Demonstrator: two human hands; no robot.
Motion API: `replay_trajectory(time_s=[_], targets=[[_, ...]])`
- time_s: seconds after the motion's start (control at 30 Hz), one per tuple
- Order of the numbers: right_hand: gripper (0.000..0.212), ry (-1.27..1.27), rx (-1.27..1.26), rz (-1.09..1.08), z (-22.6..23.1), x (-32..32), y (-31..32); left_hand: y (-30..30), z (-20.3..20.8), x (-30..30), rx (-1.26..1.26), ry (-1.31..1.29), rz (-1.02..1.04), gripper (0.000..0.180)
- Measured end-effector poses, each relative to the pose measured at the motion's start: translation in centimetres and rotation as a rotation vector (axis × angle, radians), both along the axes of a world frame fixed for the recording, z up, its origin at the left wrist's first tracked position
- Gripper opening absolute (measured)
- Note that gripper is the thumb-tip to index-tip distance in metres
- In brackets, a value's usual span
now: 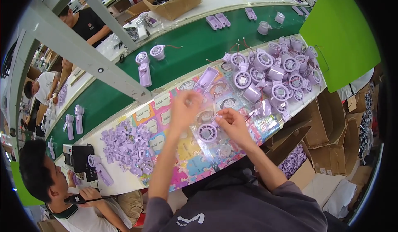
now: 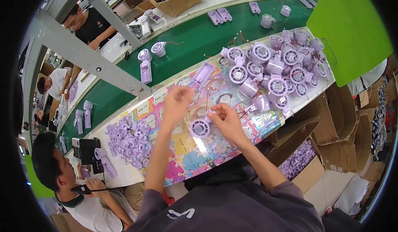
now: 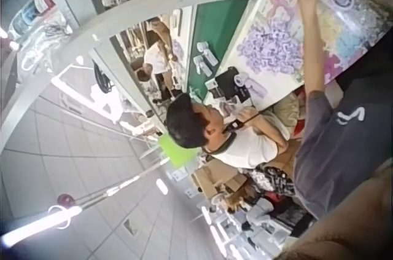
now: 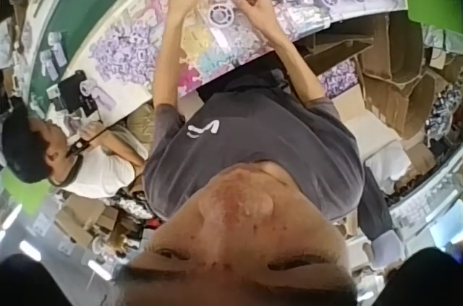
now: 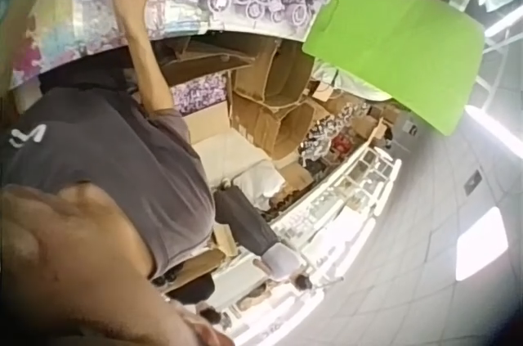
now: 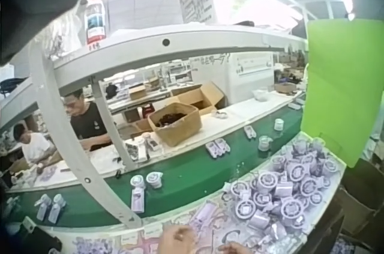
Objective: The person assembles handheld fans by connecting fan head units, handle casings, and joint pieces together by hand, then places the assembled parts onto the conveyor belt.
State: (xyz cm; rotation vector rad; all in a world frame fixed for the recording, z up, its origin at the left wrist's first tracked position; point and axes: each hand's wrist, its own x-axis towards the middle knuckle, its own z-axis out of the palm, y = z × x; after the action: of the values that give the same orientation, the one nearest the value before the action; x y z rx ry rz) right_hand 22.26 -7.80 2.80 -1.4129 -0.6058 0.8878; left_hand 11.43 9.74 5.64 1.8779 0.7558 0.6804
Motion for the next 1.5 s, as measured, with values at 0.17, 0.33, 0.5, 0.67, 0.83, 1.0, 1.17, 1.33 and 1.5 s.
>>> replay_trajectory(time_s=[0.17, 0.33, 0.5, 0.67, 0.83, 1.0, 1.17, 1.33, 1.5], targets=[[0.025, -0.515, -0.083, -0.063, -2.0, -2.2, -0.3, 15.4, -0.1, 5.5, 0.635, 0.333, 0.261, 0.048], [0.024, -0.678, -0.026, -0.083, -1.9, -3.0, -0.1, 24.6, -3.5, 6.4, 0.889, 0.753, 0.367, 0.071], [0.025, -0.762, -0.050, -0.074, -1.6, -2.7, 0.1, 23.1, -2.8, 6.5, 1.079, 0.745, 0.323, 0.058], [0.025, -0.784, -0.093, -0.083, -1.5, -1.9, -0.3, 10.2, 2.2, 7.8, 0.731, 0.112, 0.153, 0.048], [0.024, -0.817, -0.042, -0.072, -2.1, -2.1, -0.1, 0.6, 3.1, 5.7, 0.703, 0.028, -0.424, 0.045], [0.025, -0.862, -0.047, -0.017, -2.4, -2.8, -0.3, -0.8, 0.1, 5.7, 0.792, 0.098, -0.554, 0.065], [0.027, -0.884, -0.003, -0.064, -2.5, -2.9, -0.7, 0.0, 1.5, 4.5, 0.674, 0.036, -0.357, 0.062], [0.030, -0.833, 0.080, -0.094, -1.4, -2.9, -1.2, 3.6, -0.2, 2.7, 0.361, 0.143, -0.278, 0.072], [0.060, -1.147, 0.138, 0.047, 0.4, -4.4, -2.7, 2.1, -0.6, 1.9, 0.309, 0.208, -0.388, 0.079]])
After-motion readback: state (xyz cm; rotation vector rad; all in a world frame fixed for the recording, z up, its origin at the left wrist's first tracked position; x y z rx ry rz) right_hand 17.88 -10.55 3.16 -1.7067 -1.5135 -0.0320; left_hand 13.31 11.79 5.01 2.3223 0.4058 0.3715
